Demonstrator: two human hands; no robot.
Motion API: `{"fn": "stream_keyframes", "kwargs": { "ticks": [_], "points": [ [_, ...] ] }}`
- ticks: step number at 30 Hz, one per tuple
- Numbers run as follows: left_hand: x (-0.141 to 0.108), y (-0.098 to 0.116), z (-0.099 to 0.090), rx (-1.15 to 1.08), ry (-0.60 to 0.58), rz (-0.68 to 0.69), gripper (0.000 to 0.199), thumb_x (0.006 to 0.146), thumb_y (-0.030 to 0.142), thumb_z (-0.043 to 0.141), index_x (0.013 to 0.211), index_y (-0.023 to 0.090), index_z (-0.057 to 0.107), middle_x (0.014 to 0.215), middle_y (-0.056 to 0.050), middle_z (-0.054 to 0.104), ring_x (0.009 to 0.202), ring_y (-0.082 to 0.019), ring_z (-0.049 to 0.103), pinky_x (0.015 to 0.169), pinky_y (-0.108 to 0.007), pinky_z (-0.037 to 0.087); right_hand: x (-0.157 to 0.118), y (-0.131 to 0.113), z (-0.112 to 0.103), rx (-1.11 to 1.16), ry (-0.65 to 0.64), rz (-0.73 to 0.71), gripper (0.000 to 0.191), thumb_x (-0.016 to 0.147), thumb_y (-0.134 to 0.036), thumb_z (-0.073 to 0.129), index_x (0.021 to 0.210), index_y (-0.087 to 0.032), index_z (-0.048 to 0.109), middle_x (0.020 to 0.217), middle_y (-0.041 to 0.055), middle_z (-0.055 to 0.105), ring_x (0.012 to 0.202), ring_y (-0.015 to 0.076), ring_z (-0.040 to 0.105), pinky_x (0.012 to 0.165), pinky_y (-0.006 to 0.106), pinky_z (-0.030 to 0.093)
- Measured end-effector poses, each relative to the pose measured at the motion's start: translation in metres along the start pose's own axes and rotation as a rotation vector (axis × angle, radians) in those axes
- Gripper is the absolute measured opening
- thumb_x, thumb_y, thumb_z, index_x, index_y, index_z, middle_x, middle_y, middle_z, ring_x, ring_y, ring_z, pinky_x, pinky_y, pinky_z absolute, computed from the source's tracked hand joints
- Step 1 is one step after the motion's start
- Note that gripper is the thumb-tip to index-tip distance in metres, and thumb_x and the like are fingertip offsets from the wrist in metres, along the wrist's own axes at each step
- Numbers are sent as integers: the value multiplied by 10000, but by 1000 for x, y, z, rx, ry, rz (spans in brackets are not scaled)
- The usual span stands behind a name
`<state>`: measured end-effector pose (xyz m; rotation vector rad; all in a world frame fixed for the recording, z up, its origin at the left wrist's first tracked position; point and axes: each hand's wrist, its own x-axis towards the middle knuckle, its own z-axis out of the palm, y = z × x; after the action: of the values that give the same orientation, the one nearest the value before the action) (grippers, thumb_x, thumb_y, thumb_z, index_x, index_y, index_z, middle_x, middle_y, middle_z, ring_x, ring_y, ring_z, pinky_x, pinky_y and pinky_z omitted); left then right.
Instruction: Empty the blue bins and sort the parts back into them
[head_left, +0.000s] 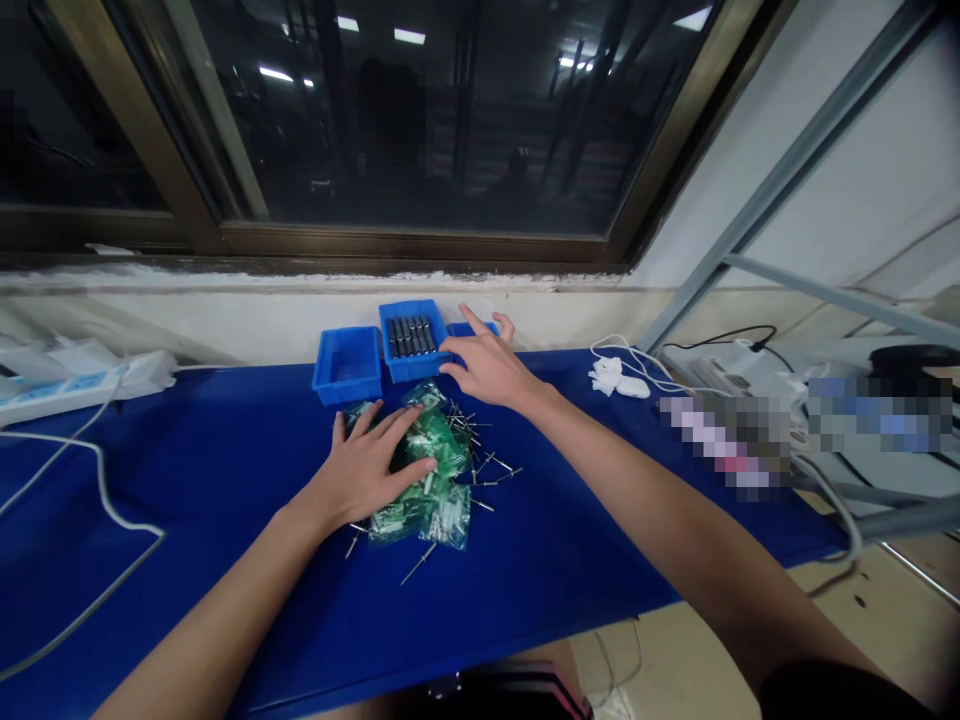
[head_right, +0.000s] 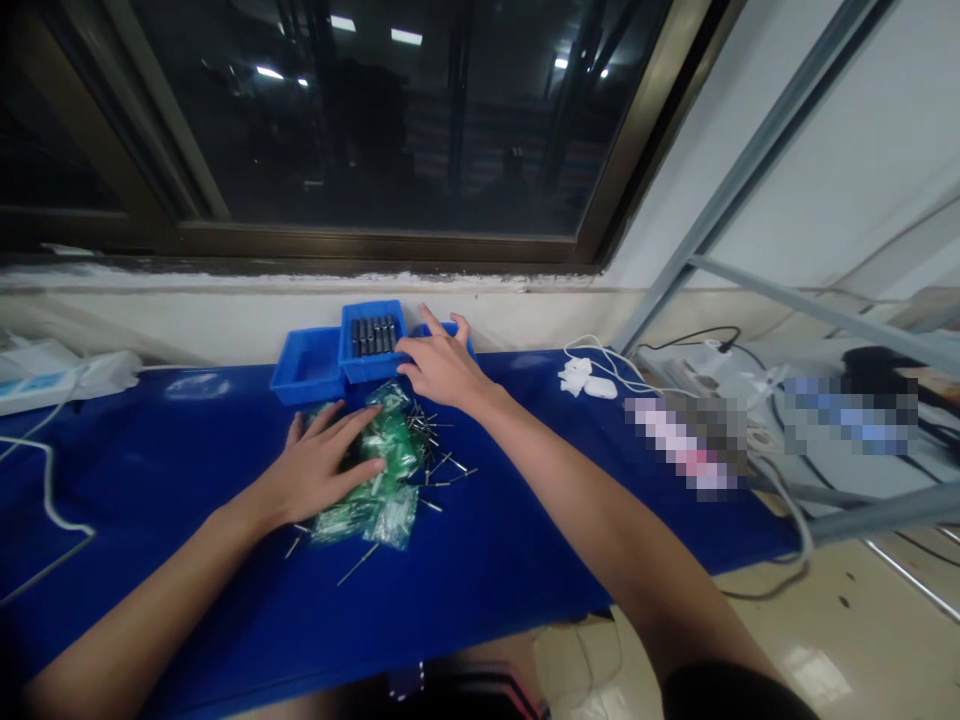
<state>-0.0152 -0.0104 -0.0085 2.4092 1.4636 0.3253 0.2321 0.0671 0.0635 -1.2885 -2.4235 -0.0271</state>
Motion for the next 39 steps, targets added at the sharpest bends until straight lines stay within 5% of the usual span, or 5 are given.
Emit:
{"fn": "stream_keyframes", "kwargs": {
  "ticks": [12,24,31,34,39],
  "points": [
    [-7,10,-2,-74,25,47,801,1059,809,366,1696,324,381,1628,-129,538,1581,-453,376,1270,-850,79,-130,5,-90,-139,53,61,133,1065,-333,605,1078,-278,724,1133,42,838,1578,386,487,1258,791,122],
    [-27,8,-40,-208,523,66,541,1059,672,556,1391,263,679,1453,-102,637,1383,-349,615,1162,-555,532,-226,34,-69,-571,64,-66,198,1052,-118,526,1128,-218,679,1226,118,823,1362,364,698,1304,778,80],
    [-46,22,-35,-291,479,122,364,1060,594,617,1270,318,725,1375,-57,690,1280,-315,690,966,-442,639,-258,32,-33,-201,93,286,222,959,-186,495,1116,-252,637,1138,90,824,1280,349,743,1219,757,325],
    [-55,21,-32,-248,447,160,352,1078,568,598,1332,341,689,1434,-54,668,1330,-318,665,1086,-528,595,-259,38,-27,133,173,633,304,960,-333,543,1257,-272,568,1092,74,805,944,286,789,956,546,569],
    [-82,-5,-13,121,241,260,1015,882,832,705,1720,406,321,1788,-120,316,1612,-532,305,1192,-864,345,-229,56,-27,403,158,882,347,937,-600,633,894,-257,604,720,-32,596,674,192,578,673,344,453]
  ]
}}
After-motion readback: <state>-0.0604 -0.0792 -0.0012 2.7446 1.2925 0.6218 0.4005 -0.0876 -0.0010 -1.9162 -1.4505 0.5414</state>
